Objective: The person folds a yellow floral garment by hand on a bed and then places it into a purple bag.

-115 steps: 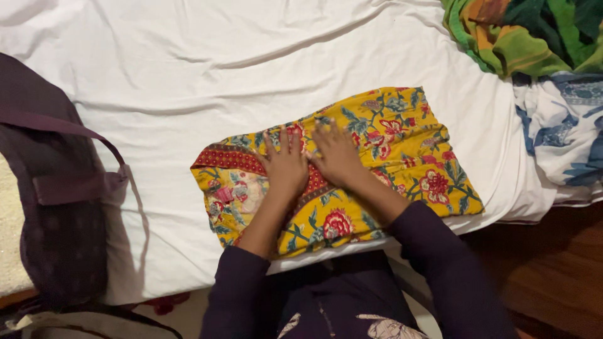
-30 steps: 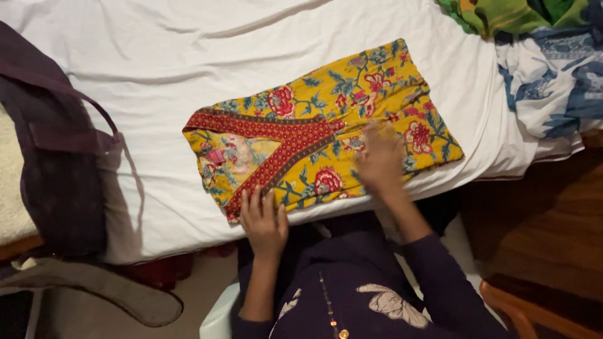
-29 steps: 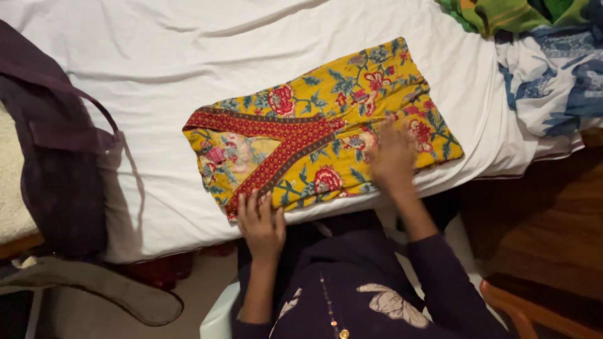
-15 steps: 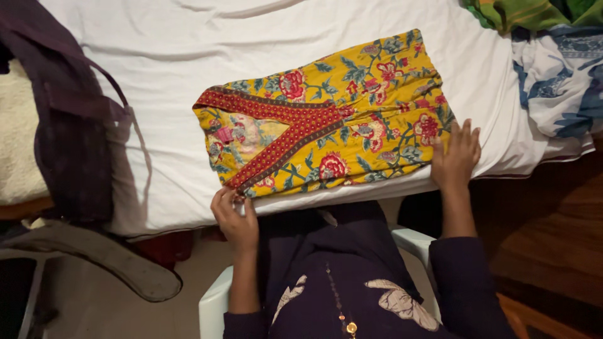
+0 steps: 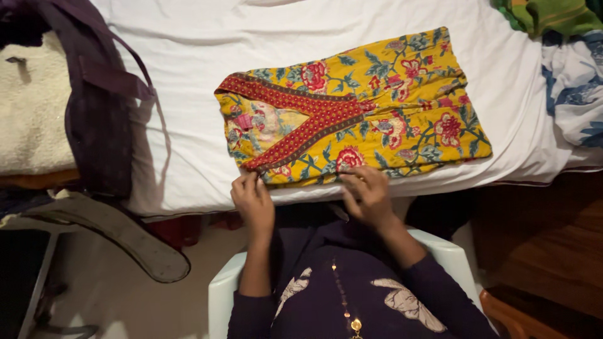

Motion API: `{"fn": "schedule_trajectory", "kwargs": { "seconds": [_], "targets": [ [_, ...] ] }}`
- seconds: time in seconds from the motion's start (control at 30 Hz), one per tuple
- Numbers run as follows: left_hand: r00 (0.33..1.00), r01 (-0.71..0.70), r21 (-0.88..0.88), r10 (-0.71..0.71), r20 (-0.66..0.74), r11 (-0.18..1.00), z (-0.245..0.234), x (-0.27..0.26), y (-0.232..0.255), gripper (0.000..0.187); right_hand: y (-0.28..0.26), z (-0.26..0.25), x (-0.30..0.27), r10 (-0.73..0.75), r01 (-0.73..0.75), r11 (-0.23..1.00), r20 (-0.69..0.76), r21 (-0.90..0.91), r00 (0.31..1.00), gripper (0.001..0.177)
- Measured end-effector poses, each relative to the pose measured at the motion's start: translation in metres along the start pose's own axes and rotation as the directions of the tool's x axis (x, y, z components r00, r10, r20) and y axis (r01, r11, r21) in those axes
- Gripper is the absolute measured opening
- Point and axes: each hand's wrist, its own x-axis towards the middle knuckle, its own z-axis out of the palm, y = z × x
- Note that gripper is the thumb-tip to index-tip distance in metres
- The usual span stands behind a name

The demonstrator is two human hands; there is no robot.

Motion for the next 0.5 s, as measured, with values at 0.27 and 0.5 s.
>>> {"fn": "schedule_trajectory", "kwargs": {
  "seconds": [0.27,0.5],
  "targets": [
    [0.992,0.015,0.175,-0.036,0.12,0.984,-0.009,0.009,0.029,0.037,-0.037,0.027,0.027,-0.042,0.036,0.997,0.085,0.074,0.996,0.036],
    [0.988,-0.071,0.155,0.049,0.144,0.985,-0.004,0.005,0.015,0.025,-0.05,0.048,0.05,-0.08,0.068,0.99,0.098,0.124,0.992,0.03]
  ]
}}
